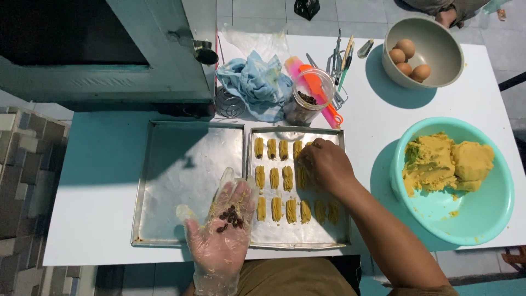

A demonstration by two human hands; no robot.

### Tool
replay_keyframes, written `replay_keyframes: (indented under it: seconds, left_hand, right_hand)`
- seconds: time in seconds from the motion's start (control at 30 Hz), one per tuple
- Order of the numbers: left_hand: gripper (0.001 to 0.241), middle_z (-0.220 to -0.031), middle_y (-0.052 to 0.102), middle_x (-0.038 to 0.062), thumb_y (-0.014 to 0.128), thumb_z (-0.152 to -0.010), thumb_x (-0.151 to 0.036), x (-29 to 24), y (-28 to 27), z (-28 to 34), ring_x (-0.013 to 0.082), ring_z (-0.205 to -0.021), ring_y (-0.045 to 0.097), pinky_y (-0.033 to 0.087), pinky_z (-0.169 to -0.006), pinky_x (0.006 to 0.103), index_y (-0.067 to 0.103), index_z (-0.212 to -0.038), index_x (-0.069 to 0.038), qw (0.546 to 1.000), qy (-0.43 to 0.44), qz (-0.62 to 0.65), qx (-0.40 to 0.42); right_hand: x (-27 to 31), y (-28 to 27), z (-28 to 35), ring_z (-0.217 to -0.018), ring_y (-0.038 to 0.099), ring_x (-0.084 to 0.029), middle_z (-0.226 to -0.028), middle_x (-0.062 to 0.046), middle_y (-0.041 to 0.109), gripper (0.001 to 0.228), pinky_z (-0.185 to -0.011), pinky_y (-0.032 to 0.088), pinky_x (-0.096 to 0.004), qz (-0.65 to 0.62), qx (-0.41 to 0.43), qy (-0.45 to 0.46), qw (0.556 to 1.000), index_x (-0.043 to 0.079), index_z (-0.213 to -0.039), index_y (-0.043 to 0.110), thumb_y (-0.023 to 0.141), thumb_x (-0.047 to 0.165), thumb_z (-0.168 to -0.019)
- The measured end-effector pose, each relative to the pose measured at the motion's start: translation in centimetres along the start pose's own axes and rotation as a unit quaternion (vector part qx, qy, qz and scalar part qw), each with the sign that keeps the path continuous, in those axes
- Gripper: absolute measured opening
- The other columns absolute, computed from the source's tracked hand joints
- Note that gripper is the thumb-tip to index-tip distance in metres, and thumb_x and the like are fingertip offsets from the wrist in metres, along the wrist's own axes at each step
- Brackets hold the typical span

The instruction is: Adding small chocolate toppings to rectangular cookies on a baking tray

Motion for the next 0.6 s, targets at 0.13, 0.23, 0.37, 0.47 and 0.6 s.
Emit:
replay_keyframes:
  seconds: [0.13,0.23,0.37,0.47,0.6]
  left_hand:
    - [0.086,-0.165,0.023,0.034,0.052,-0.11,-0.053,0.0,0.1,-0.2,0.0464,-0.154,0.021,0.02,-0.127,0.0521,0.026,-0.159,0.013,0.999,-0.011,0.029,0.025]
    - [0.086,-0.163,0.027,0.035,0.054,-0.109,-0.054,0.0,0.4,-0.3,0.0461,-0.153,0.025,0.024,-0.126,0.0515,0.029,-0.158,0.012,1.0,-0.01,0.012,0.017]
    - [0.086,-0.164,0.024,0.035,0.054,-0.11,-0.053,0.0,0.3,-0.3,0.0463,-0.154,0.023,0.022,-0.126,0.0515,0.027,-0.158,0.014,0.999,-0.008,0.021,0.025]
    - [0.086,-0.164,0.026,0.034,0.053,-0.109,-0.053,-0.1,0.3,-0.2,0.0456,-0.154,0.023,0.022,-0.126,0.0514,0.028,-0.158,0.013,1.0,-0.009,0.01,0.024]
    - [0.086,-0.164,0.024,0.036,0.051,-0.11,-0.053,-0.1,0.2,-0.1,0.0469,-0.154,0.021,0.021,-0.126,0.0526,0.026,-0.158,0.014,0.999,-0.005,0.017,0.031]
  right_hand:
    - [0.3,-0.3,-0.2,-0.084,0.064,-0.038,-0.098,-0.012,0.069,0.018,-0.06,0.048,-0.05,0.002,-0.009,-0.005,1.0,0.018,-0.104,0.078,0.069,0.013,-0.088]
    - [0.3,-0.1,-0.4,-0.083,0.063,-0.034,-0.096,-0.011,0.07,0.014,-0.058,0.048,-0.047,0.014,-0.008,0.001,1.0,0.017,-0.101,0.077,0.072,0.015,-0.088]
    - [-0.2,0.4,-0.6,-0.081,0.062,-0.034,-0.092,-0.007,0.068,0.01,-0.059,0.047,-0.048,0.009,-0.03,-0.001,0.999,0.02,-0.095,0.075,0.073,0.017,-0.086]
    - [-0.1,0.5,-0.6,-0.079,0.061,-0.033,-0.09,-0.006,0.066,0.007,-0.058,0.045,-0.048,0.012,-0.051,-0.005,0.999,0.019,-0.091,0.073,0.073,0.016,-0.084]
    - [-0.6,1.2,-0.6,-0.08,0.058,-0.035,-0.091,-0.01,0.063,0.011,-0.058,0.041,-0.05,0.044,-0.035,0.006,0.998,0.015,-0.098,0.065,0.068,0.019,-0.089]
Point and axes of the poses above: each hand's wrist, its own z-axis away from the middle knuckle, its own y-axis out of the palm, x = y × z, the point moved 2 cm from there along -z, towards the middle knuckle
